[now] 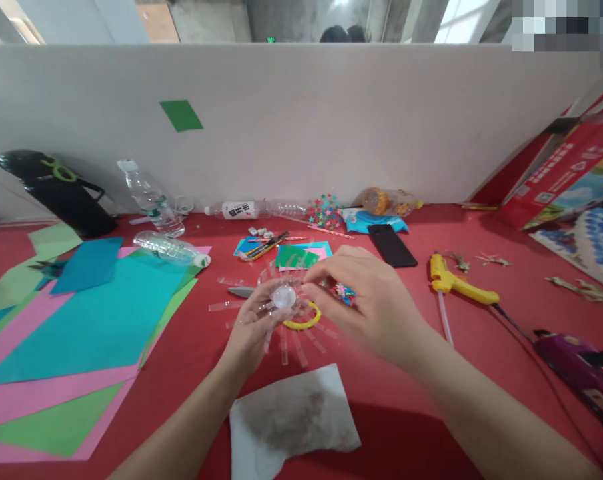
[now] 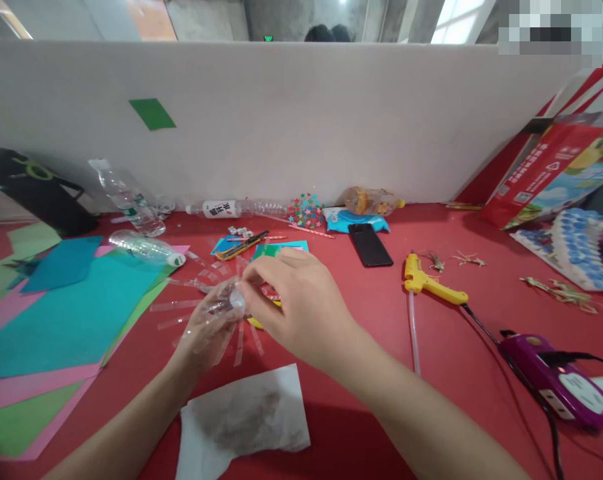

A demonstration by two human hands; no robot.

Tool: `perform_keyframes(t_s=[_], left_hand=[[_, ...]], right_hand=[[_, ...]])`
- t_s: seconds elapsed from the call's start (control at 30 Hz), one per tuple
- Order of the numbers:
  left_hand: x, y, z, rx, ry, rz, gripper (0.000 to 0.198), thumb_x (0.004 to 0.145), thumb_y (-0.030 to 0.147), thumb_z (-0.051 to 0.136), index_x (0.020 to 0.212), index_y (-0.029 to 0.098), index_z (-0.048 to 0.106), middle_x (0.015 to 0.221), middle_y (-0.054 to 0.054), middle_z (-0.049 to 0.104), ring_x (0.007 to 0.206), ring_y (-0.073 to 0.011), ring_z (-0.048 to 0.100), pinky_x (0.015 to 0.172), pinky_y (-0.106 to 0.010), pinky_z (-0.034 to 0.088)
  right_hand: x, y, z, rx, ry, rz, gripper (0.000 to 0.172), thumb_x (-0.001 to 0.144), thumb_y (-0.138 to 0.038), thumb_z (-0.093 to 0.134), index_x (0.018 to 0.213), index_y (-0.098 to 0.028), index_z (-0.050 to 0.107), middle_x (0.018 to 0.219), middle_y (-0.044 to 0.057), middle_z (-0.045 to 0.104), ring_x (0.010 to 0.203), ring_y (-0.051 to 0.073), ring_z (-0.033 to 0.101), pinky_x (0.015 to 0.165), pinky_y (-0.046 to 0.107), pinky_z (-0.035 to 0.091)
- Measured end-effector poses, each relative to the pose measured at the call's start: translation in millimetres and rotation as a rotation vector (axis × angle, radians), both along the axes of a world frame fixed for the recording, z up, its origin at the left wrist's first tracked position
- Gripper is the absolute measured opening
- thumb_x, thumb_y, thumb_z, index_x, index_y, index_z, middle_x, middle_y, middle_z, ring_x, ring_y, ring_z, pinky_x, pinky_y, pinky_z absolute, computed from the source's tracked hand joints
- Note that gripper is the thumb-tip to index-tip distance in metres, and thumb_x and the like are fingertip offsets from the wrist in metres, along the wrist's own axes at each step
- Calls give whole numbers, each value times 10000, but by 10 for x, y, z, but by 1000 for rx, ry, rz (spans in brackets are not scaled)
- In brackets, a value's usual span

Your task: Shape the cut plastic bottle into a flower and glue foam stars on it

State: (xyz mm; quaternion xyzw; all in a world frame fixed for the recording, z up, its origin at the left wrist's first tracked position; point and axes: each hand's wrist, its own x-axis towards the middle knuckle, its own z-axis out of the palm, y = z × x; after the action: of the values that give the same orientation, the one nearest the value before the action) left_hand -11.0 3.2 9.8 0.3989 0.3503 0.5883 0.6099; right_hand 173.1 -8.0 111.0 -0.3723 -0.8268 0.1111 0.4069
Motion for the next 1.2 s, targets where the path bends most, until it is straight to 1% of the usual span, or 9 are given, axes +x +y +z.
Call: perform_keyframes(t_s=[0.2,0.3,0.4,0.47,0.63,0.77,0.9,1.0,1.2], left_hand=[[-9,-16,28,-26,5,-23,319,627,132,805,914,254,738,781,24,722,656,-119,663,653,-208,525],[-10,-27,53,-31,9,-78,328,634,145,788,945,240,744,798,4,729,672,-137,664,652,-236,535],[-8,-26,68,-43,-28,-107,333,625,141,777,947,222,747,809,-11,733,696,-150,667,642,-242,537],[-8,-19,71,-56,-47,-111,334,627,121,763,946,218,746,817,-13,736,696,-148,668,633,-235,531],[-22,-2,59,-19,-49,-166,348,643,96,717,973,203,738,876,-34,739,679,-160,665,606,-252,518],[-24,-3,55,-6,-38,-200,348,651,116,695,989,186,738,751,-29,712,636,-161,639,563,-254,492],[-11,-11,64,-4,-73,-202,335,644,123,700,969,192,738,668,-6,680,596,-139,602,560,-246,475],[-14,-14,57,-42,-88,-173,318,620,119,717,928,198,741,667,0,683,591,-141,603,582,-263,492],[-47,-5,5,-96,-71,-130,367,576,131,744,937,193,741,801,-29,735,671,-168,644,583,-259,503]], right_hand=[[-25,-30,-8,-334,170,-7,262,922,-354,555,721,-192,597,660,-38,610,587,84,508,511,212,351],[8,-10,0,-359,180,3,247,893,-309,591,678,-193,549,618,-54,568,557,74,474,501,206,339],[24,1,19,-373,122,70,109,874,-223,595,768,-211,573,664,-61,599,606,81,518,550,208,369],[13,-3,22,-345,74,77,57,870,-182,578,825,-217,582,709,-54,617,657,91,543,595,218,391],[-19,-30,-16,-136,36,65,74,889,-153,542,848,-213,531,766,-41,615,704,91,540,631,213,394],[-14,-25,-51,-32,-61,54,109,920,-182,533,821,-199,575,763,-26,641,693,97,524,625,230,369],[-26,0,-78,-33,-89,22,75,887,-186,582,840,-178,639,752,-13,628,698,101,524,630,242,367],[-41,-3,-70,-150,-50,39,65,868,-207,612,840,-199,669,725,-29,591,677,91,512,590,230,354],[-37,-1,-24,-646,193,190,61,848,-201,616,818,-215,667,727,-51,617,635,72,522,572,198,407]])
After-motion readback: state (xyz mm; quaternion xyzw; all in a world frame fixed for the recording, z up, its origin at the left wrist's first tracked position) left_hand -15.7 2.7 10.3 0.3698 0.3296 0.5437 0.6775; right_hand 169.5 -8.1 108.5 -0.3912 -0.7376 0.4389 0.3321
